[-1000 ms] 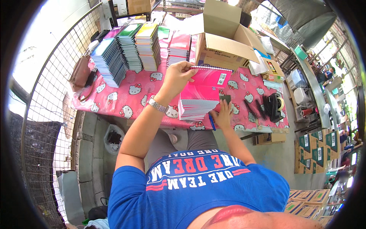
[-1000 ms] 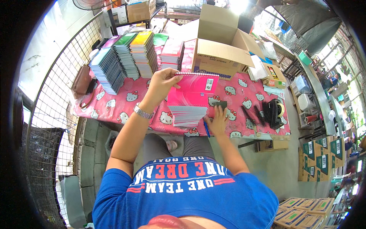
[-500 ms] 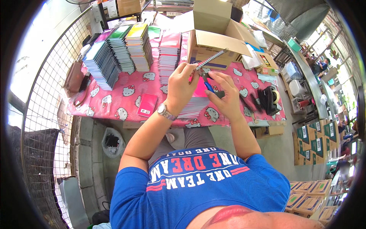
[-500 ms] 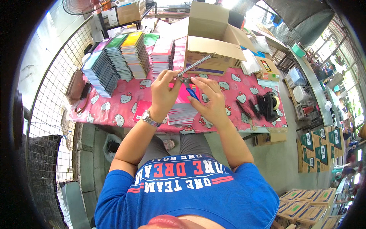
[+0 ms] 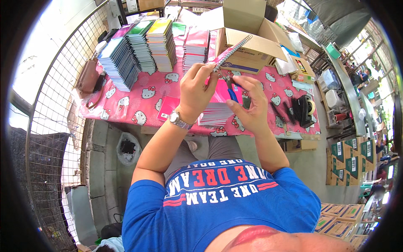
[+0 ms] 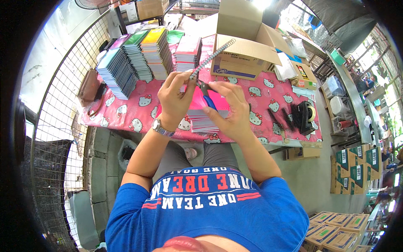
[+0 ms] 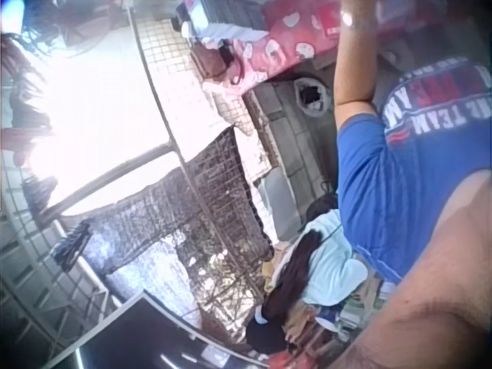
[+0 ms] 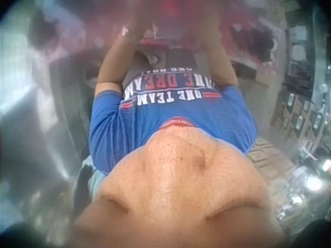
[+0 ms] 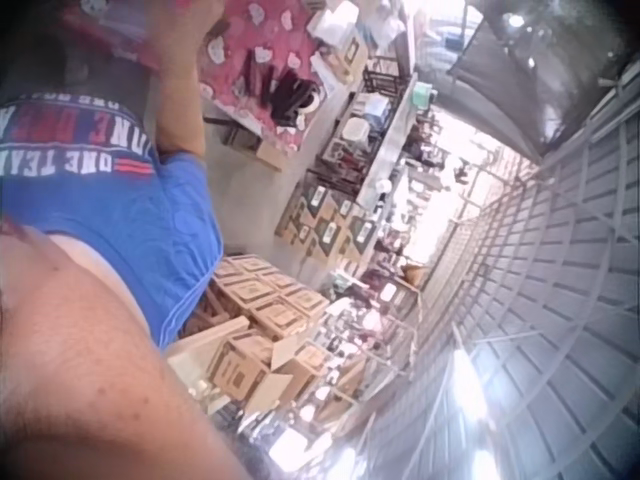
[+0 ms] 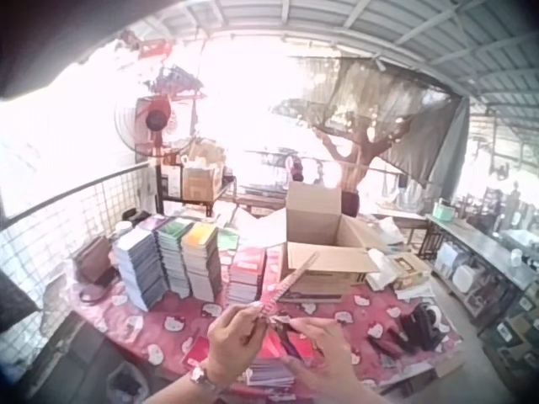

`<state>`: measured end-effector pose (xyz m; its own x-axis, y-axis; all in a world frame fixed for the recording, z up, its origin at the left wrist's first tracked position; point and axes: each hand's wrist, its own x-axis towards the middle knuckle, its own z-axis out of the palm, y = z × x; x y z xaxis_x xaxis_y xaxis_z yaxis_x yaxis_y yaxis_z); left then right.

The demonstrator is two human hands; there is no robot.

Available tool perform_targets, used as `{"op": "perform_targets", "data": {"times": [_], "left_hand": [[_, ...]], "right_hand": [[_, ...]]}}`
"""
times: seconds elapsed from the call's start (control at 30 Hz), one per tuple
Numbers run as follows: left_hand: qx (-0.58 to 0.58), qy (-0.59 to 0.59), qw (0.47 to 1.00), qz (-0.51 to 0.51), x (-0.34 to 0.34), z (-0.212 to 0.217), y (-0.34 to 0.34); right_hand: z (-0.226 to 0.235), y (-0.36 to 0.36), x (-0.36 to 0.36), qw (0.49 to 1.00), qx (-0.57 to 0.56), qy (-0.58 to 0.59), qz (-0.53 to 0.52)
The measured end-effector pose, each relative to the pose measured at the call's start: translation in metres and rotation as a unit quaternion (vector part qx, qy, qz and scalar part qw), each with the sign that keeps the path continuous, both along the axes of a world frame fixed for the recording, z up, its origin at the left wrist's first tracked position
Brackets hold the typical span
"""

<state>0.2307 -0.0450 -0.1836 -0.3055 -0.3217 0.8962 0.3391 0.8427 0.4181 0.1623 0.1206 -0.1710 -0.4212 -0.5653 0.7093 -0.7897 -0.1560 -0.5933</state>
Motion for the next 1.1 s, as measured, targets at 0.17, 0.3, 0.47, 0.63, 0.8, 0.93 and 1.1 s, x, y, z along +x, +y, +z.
{"op": "perform_targets", "data": {"times": [0.17,0.3,0.47,0.63,0.8,0.93,1.1], "left_hand": [[0.015,-0.020,1.000,-0.002,0.005,-0.002,0.003],[-0.025,0.010,0.999,0.027,0.007,-0.006,-0.003],[0.022,0.040,0.992,0.117,0.018,-0.044,-0.039],[0.561,-0.019,0.827,-0.040,0.057,-0.158,-0.095],[0.319,-0.350,0.825,0.309,0.096,-0.255,-0.114],[0.103,-0.383,0.820,0.413,0.092,-0.231,-0.118],[-0.077,-0.142,0.982,0.103,0.034,-0.060,-0.052]], "right_hand": [[0.004,-0.001,-0.011,0.989,0.072,0.115,-0.055],[0.004,0.006,-0.017,0.941,0.157,-0.277,0.118],[-0.020,0.011,-0.031,0.993,0.049,-0.104,-0.007],[-0.188,0.062,-0.118,0.910,0.124,-0.366,-0.150],[-0.276,0.061,-0.087,0.887,0.377,-0.005,-0.266],[-0.276,0.106,-0.195,0.858,0.289,0.082,-0.418],[-0.282,0.180,-0.236,0.678,0.470,0.061,-0.562]]}}
